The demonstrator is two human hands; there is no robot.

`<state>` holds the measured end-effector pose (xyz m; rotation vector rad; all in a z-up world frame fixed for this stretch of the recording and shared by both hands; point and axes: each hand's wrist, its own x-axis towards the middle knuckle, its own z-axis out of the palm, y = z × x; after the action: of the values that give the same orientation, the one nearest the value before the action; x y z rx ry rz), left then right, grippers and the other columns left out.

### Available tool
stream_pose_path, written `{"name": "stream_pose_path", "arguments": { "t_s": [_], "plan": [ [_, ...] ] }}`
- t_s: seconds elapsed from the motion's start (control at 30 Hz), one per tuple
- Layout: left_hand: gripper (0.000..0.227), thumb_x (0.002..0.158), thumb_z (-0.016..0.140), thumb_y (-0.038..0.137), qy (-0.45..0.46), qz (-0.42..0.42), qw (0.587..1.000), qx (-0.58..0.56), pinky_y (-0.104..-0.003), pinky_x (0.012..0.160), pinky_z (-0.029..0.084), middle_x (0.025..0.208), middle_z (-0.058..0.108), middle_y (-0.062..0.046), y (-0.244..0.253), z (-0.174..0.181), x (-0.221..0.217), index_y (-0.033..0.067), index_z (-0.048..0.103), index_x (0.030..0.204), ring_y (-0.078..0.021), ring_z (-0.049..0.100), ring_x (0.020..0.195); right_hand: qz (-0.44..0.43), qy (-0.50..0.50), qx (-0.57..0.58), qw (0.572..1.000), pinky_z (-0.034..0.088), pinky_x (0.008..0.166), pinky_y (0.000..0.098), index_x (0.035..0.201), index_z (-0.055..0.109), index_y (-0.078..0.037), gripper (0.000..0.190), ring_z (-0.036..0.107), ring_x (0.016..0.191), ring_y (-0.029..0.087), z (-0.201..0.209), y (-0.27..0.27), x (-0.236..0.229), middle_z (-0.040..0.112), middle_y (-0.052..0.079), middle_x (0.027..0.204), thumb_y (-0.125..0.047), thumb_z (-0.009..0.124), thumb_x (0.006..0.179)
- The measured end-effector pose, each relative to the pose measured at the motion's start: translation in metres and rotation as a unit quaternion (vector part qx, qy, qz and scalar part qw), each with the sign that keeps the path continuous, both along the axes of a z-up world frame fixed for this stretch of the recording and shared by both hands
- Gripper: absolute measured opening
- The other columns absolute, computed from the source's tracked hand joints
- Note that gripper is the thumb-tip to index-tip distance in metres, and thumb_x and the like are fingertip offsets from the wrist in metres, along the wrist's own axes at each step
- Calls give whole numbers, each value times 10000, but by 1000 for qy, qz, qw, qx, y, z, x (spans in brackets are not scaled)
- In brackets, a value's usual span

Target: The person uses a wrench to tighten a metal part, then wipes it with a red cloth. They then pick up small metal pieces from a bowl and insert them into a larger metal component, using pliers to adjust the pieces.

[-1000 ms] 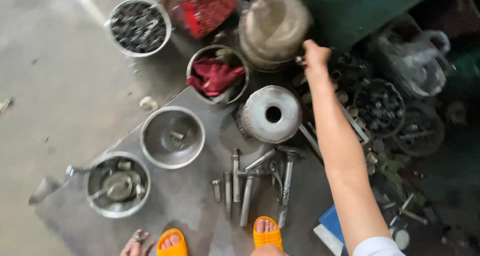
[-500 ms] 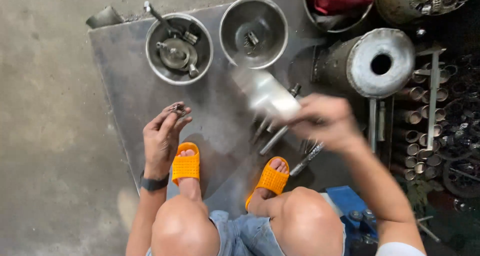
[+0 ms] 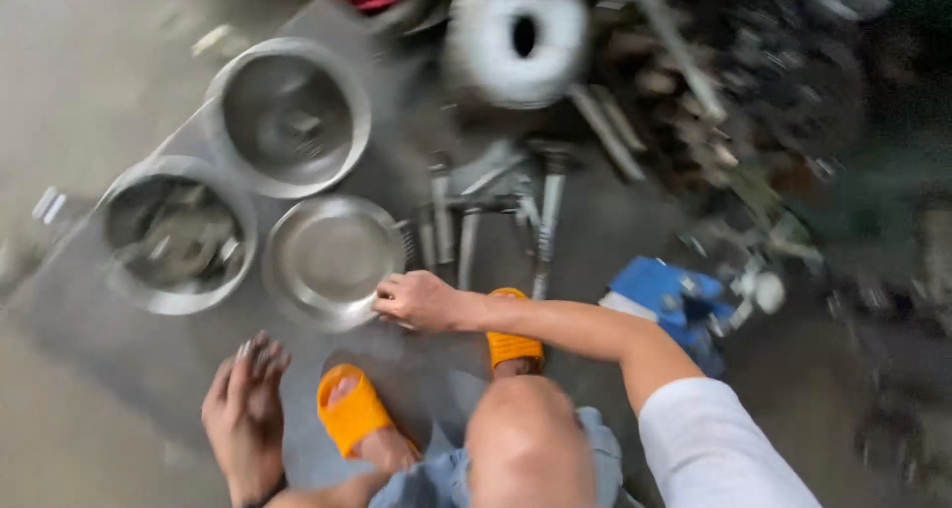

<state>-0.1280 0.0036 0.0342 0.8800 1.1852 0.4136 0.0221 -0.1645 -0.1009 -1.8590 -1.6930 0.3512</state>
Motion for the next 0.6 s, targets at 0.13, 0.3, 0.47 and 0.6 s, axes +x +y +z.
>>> {"name": "stream_pose_path", "arguments": {
  "t_s": [0.13,0.3,0.47,0.6],
  "plan": [
    [168,963,492,143,-70,-63,995,-43,-365,860,518,1052,609,-162,13,-125,-59,2,581,976,-278,615,1002,-248,50,75,965,472,751,357,904,624,-111,118,613,859,264,22,-90,86,635,83,922,-114,554,809],
    [254,1003,405,160,-95,-120,980,-129,-405,920,474,1137,584,-172,11,-188,-72,-28,565,1058,-293,586,1026,-693,-143,-61,704,314,941,559,1141,565,-71,396,332,1238,428,24,-222,186,306,190,1363,-192,700,788],
    [205,967,461,132,-122,-129,976,-129,-408,850,496,1110,592,-203,3,-144,-34,-17,595,1006,-300,600,954,-704,-192,-134,671,292,926,605,1184,623,-130,336,27,1370,285,-30,-265,231,50,48,1485,-252,700,880],
    [174,965,465,140,-119,-110,980,-111,-371,818,499,1084,597,-162,0,-103,-26,8,579,963,-254,608,931,-720,-140,-158,661,296,814,706,765,642,-133,76,120,1316,357,-12,-248,238,267,123,1409,-165,688,816]
  ]
}}
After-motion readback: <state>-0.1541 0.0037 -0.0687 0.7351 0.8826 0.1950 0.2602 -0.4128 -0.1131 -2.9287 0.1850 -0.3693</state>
